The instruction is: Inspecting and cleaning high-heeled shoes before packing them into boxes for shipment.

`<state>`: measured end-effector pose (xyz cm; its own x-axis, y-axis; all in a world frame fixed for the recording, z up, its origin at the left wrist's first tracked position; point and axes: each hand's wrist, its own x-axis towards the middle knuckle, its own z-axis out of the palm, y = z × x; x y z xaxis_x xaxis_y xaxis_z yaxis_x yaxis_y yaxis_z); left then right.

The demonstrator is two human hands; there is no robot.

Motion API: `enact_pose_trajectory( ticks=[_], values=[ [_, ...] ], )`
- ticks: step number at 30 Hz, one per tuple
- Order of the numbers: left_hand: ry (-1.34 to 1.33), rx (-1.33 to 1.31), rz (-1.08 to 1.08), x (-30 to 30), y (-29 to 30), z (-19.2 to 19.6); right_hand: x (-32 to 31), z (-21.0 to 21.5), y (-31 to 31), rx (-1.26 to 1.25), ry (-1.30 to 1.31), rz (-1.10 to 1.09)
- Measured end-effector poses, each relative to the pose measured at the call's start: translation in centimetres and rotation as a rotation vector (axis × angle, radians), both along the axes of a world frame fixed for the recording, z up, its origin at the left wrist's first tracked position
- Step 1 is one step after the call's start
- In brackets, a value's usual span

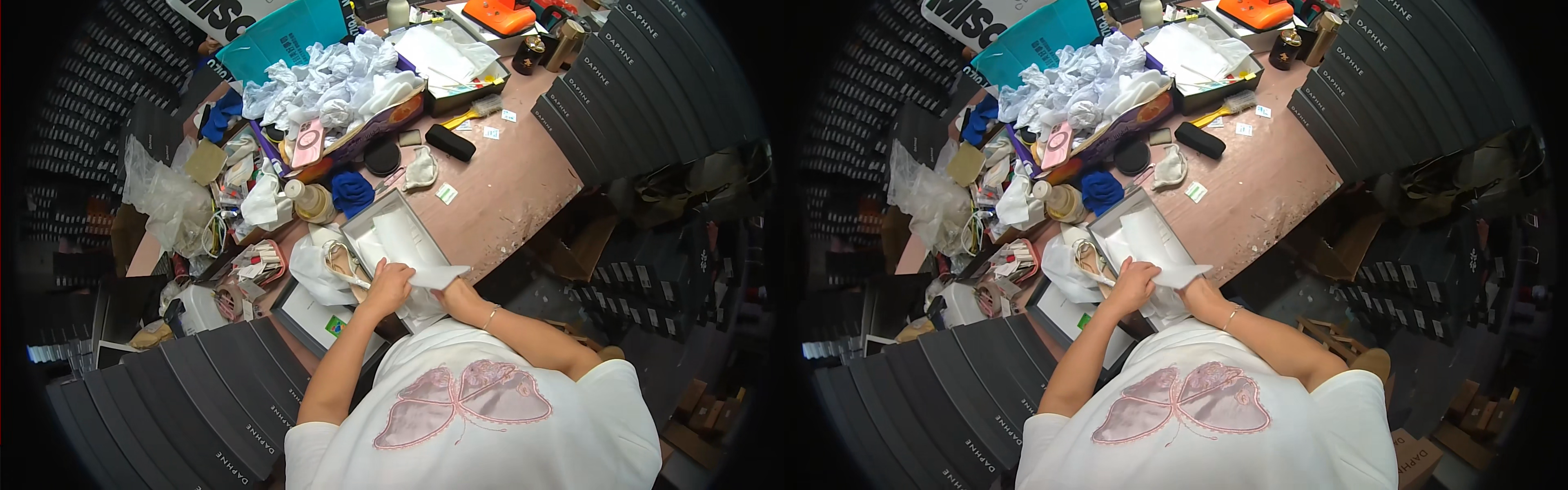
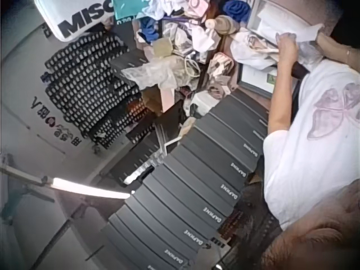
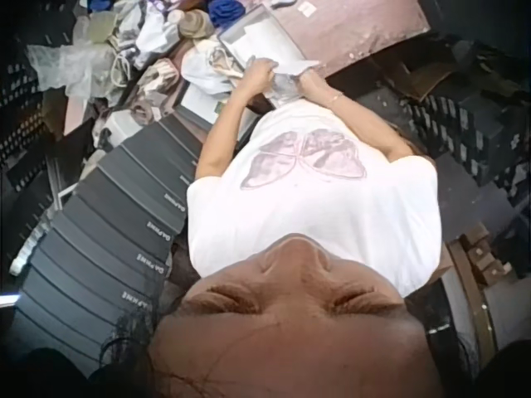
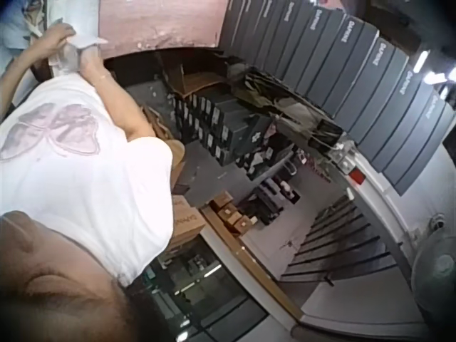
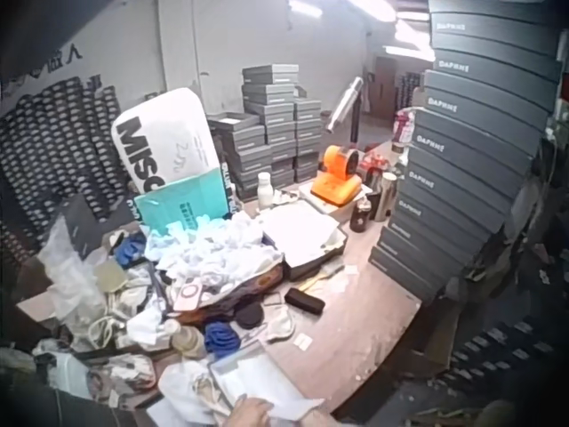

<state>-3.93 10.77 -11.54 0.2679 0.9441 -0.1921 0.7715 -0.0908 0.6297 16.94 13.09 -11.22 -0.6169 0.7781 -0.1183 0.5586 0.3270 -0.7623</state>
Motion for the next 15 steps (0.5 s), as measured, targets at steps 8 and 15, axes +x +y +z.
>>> enact_pose_trajectory(
  ticks=[8, 15],
  values=[
    [0.026, 0.078, 0.053, 1.1, 0.3, 1.0, 12.1, 8.6, 4.1, -0.771, 0.435, -0.506],
    [-0.022, 0.081, 0.093, 1.0, 0.8, 1.4, 10.1, 7.0, 3.9, -0.487, 0.316, -0.228]
  ],
)
